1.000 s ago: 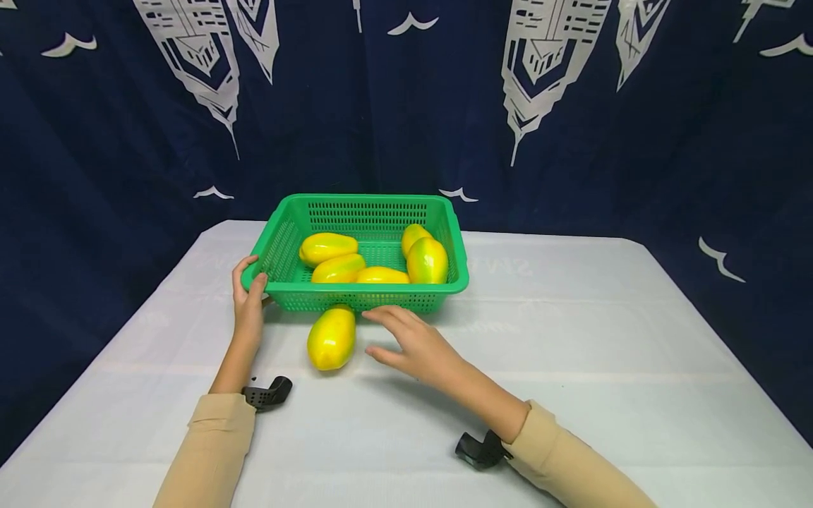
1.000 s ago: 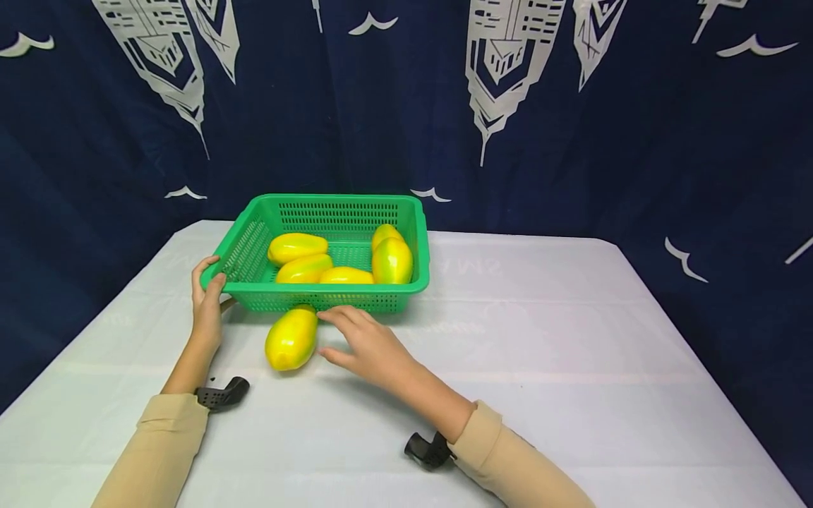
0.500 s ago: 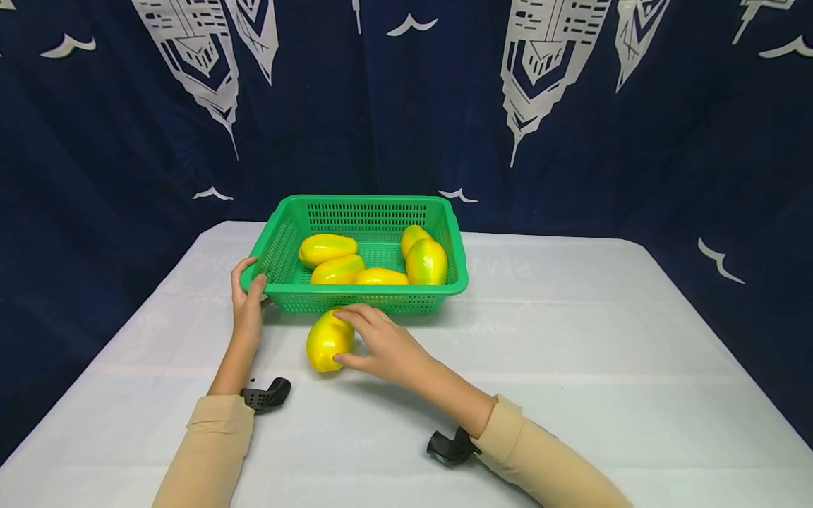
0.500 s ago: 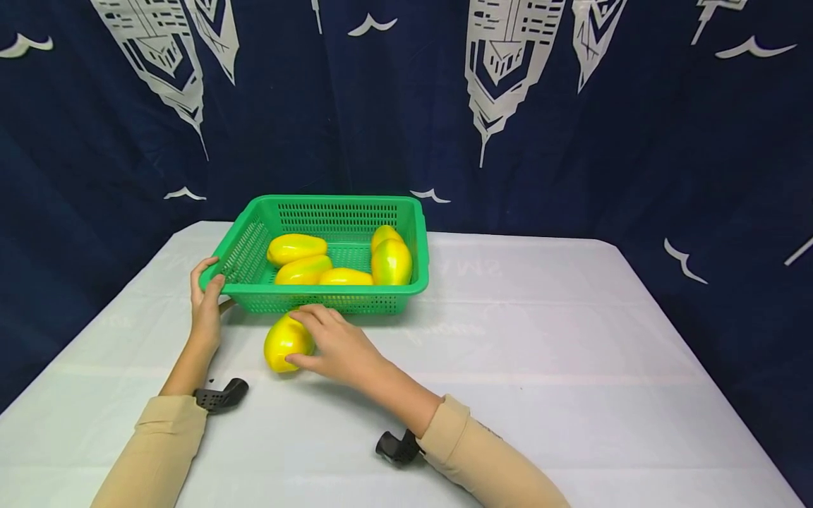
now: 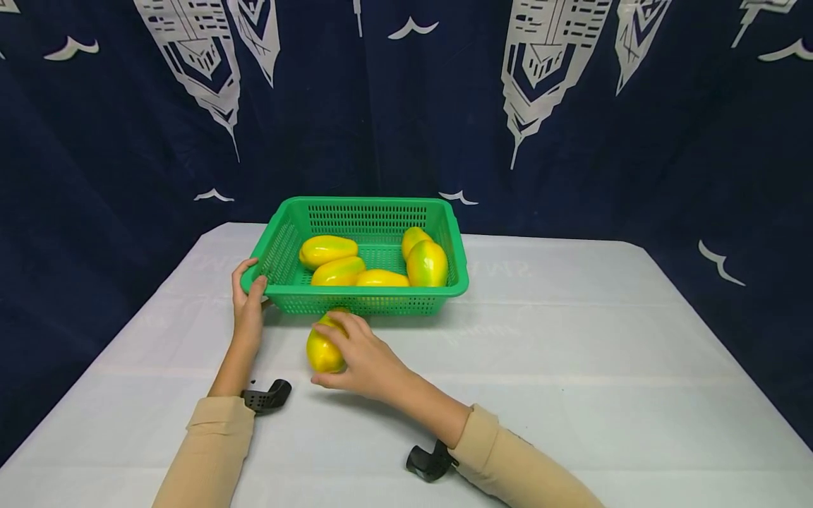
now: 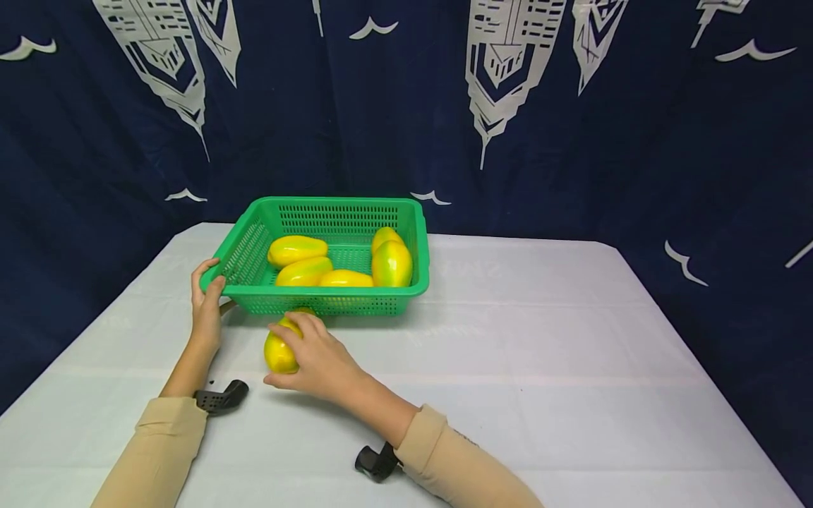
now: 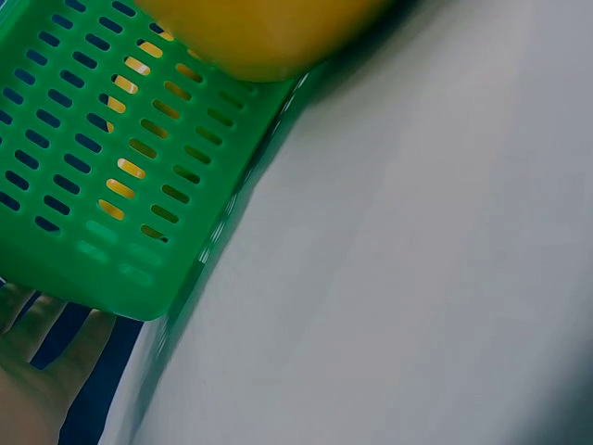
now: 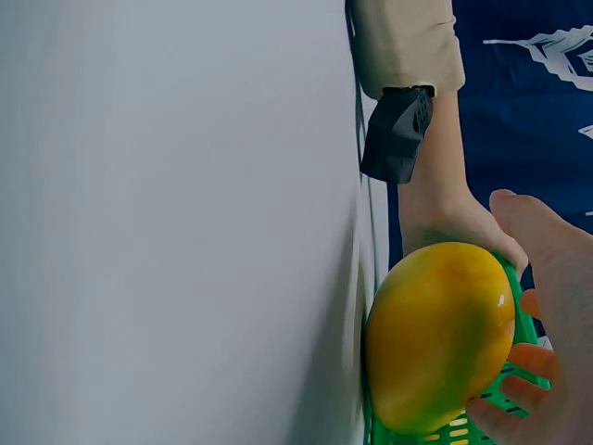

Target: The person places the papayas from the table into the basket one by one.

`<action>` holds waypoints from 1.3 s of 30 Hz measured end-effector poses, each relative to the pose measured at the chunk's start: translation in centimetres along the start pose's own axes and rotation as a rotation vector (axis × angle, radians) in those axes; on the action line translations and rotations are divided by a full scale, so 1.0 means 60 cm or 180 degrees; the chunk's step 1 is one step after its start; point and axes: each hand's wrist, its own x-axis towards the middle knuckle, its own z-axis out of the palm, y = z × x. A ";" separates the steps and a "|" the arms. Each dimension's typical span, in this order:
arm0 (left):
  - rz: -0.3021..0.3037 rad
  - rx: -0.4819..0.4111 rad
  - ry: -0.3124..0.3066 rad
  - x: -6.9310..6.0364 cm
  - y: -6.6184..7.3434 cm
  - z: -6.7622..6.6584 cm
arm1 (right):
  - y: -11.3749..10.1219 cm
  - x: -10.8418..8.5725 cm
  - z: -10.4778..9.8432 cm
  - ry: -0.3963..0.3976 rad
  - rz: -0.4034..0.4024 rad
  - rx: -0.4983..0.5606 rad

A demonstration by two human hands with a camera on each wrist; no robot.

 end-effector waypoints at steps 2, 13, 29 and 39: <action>0.0005 0.0007 -0.0004 -0.001 -0.001 -0.001 | -0.001 0.000 0.003 0.0003 -0.0009 -0.0008; -0.0053 -0.0013 -0.0018 -0.003 -0.002 -0.002 | 0.005 -0.007 0.019 -0.0001 0.0140 -0.0064; 0.0003 -0.0089 -0.0010 -0.002 -0.002 -0.002 | 0.006 -0.007 0.030 0.0290 0.0181 0.0193; -0.0005 -0.0099 -0.0032 0.000 -0.001 0.000 | 0.006 -0.007 0.029 0.0265 0.0419 0.0165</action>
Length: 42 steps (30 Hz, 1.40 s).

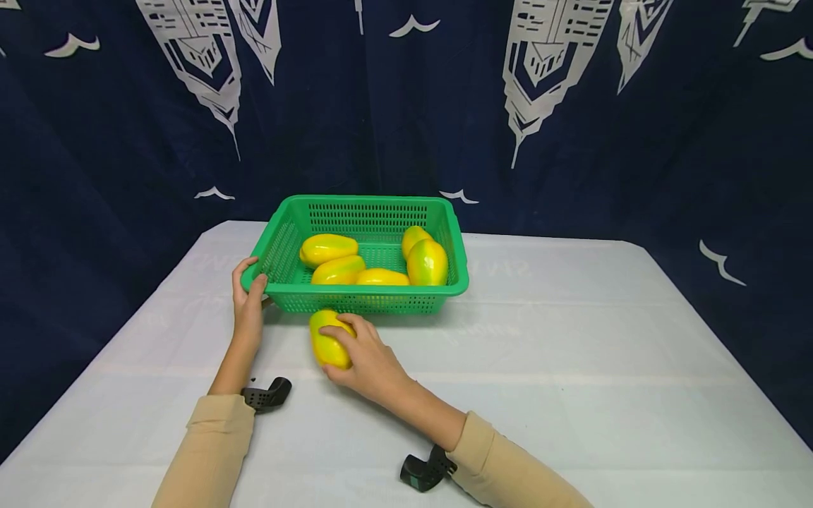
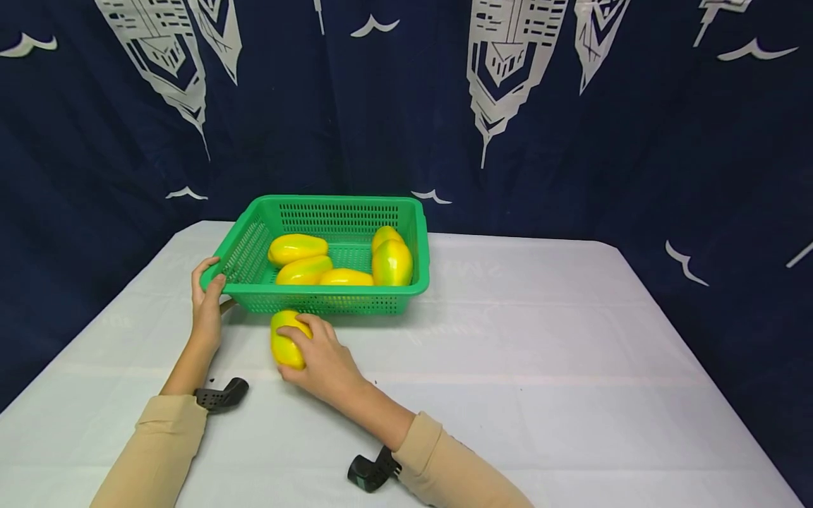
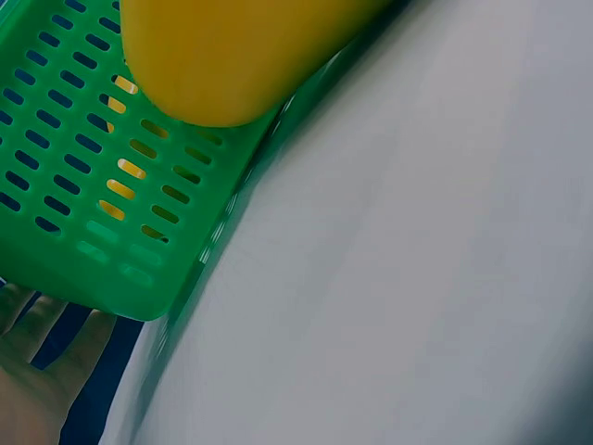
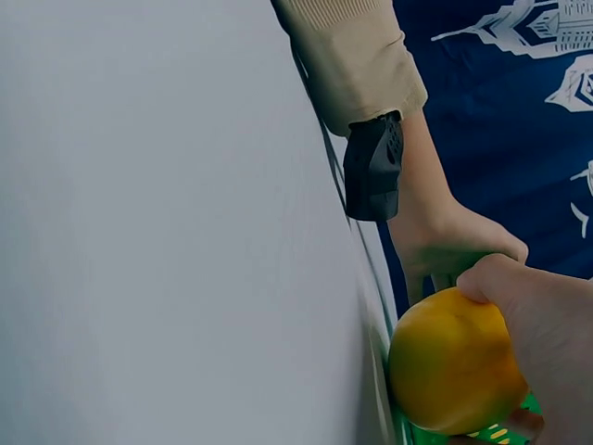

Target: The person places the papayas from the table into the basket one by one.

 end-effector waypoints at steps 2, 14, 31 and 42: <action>0.0012 -0.0002 -0.0006 0.001 0.001 0.000 | -0.001 0.001 -0.001 -0.0026 0.0011 -0.0066; -0.0021 0.0028 0.0031 -0.002 -0.001 -0.002 | -0.009 -0.001 -0.007 -0.0157 0.0129 -0.0029; -0.0032 0.0004 0.0039 -0.004 -0.008 -0.005 | -0.019 -0.006 -0.010 -0.0303 0.0216 0.0059; 0.0004 0.0023 -0.0007 0.001 -0.001 -0.002 | -0.025 -0.001 -0.028 -0.0367 0.0193 0.0129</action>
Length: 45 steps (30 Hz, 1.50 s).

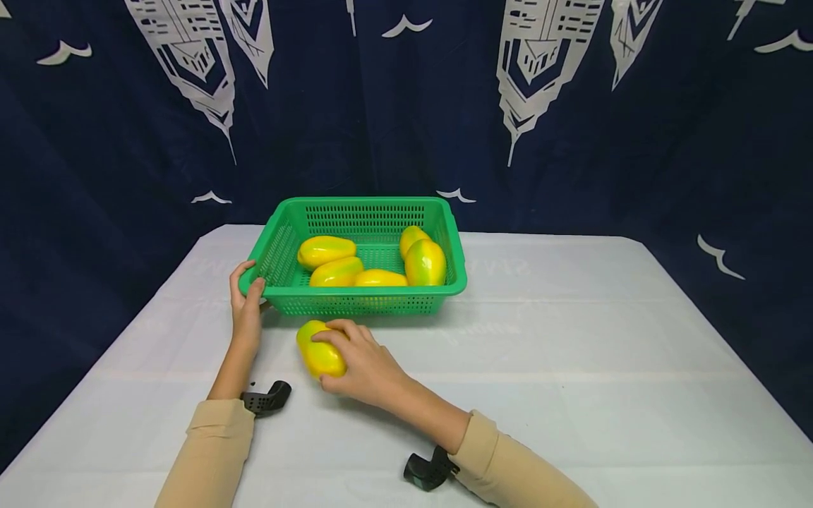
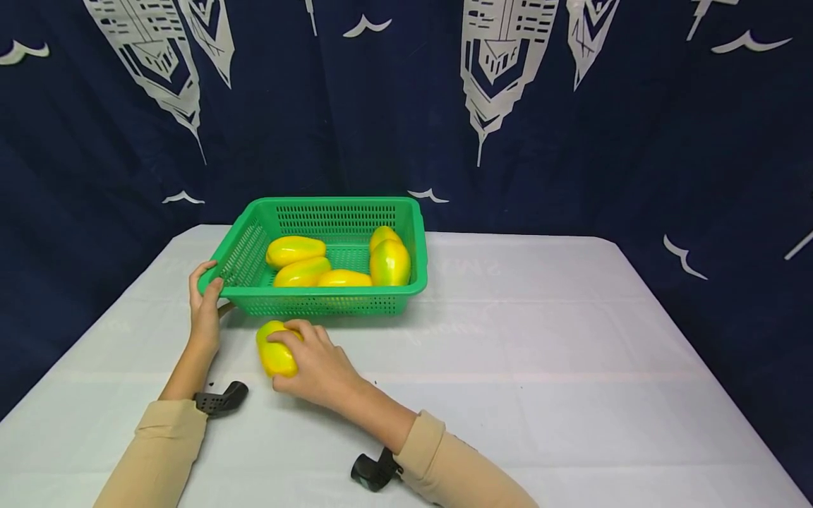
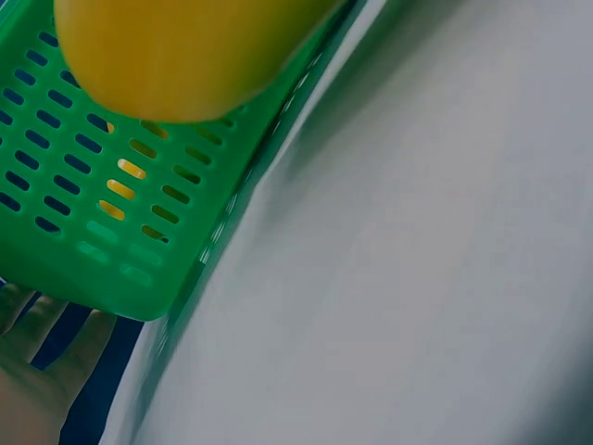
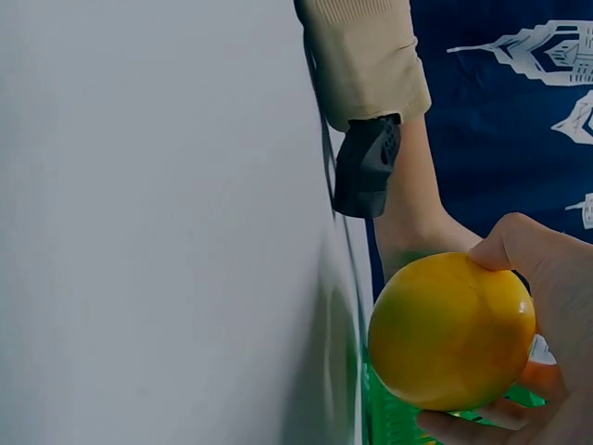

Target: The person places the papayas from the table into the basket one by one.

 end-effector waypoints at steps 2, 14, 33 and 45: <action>0.0004 0.0008 0.0002 0.001 0.001 0.001 | -0.002 0.001 -0.005 -0.0009 -0.0006 0.0016; 0.0044 0.0023 0.0022 0.000 0.002 0.003 | -0.006 0.000 -0.032 0.0008 -0.0133 0.0090; 0.0071 -0.0045 0.0024 -0.001 0.000 0.002 | -0.014 -0.005 -0.072 0.0023 -0.0240 0.0436; 0.0090 -0.0061 0.0000 -0.002 0.000 0.000 | -0.013 -0.008 -0.094 0.0130 -0.0316 0.0626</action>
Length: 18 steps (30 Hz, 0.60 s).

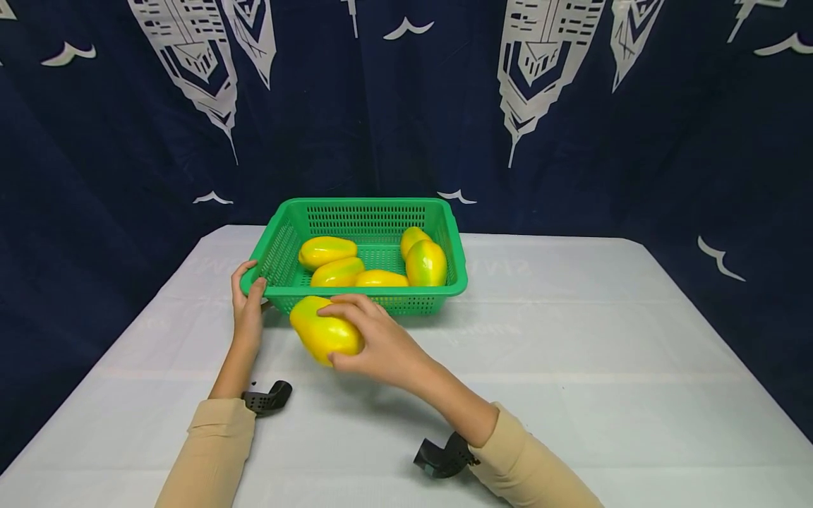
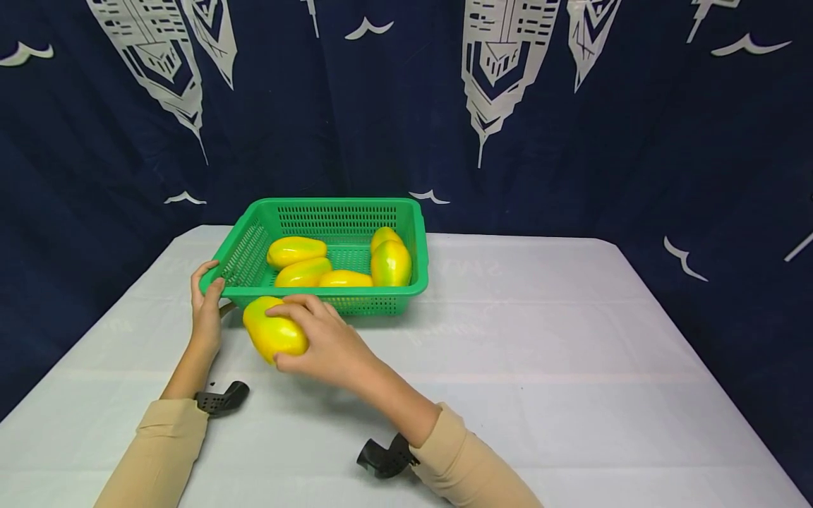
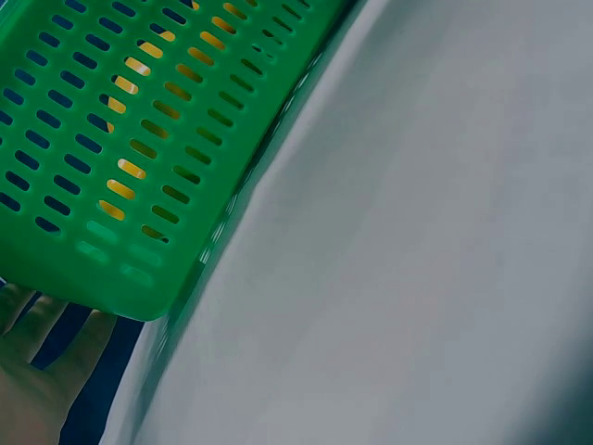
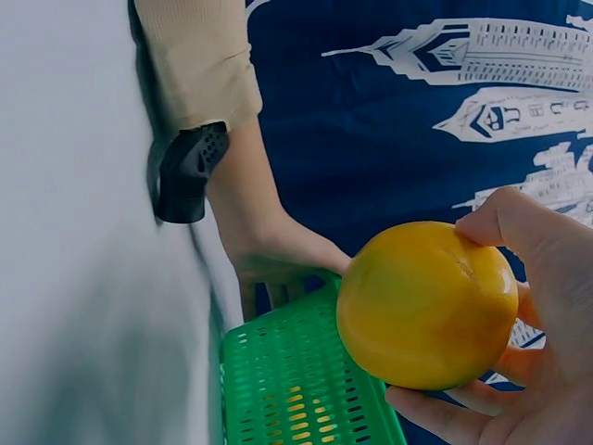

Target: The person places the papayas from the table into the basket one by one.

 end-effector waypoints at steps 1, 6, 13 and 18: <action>-0.0001 -0.0003 0.0000 0.000 0.000 0.000 | -0.001 0.000 -0.002 0.0010 0.0007 0.0023; -0.0016 0.0040 0.0018 0.000 -0.001 0.000 | -0.003 -0.002 -0.012 0.0045 0.0052 0.0128; -0.0028 0.0057 0.0010 0.002 -0.002 -0.001 | 0.000 0.000 -0.023 0.0105 0.0070 0.0229; -0.0036 0.0060 0.0023 0.002 -0.001 -0.001 | 0.003 0.000 -0.033 0.0158 0.0083 0.0345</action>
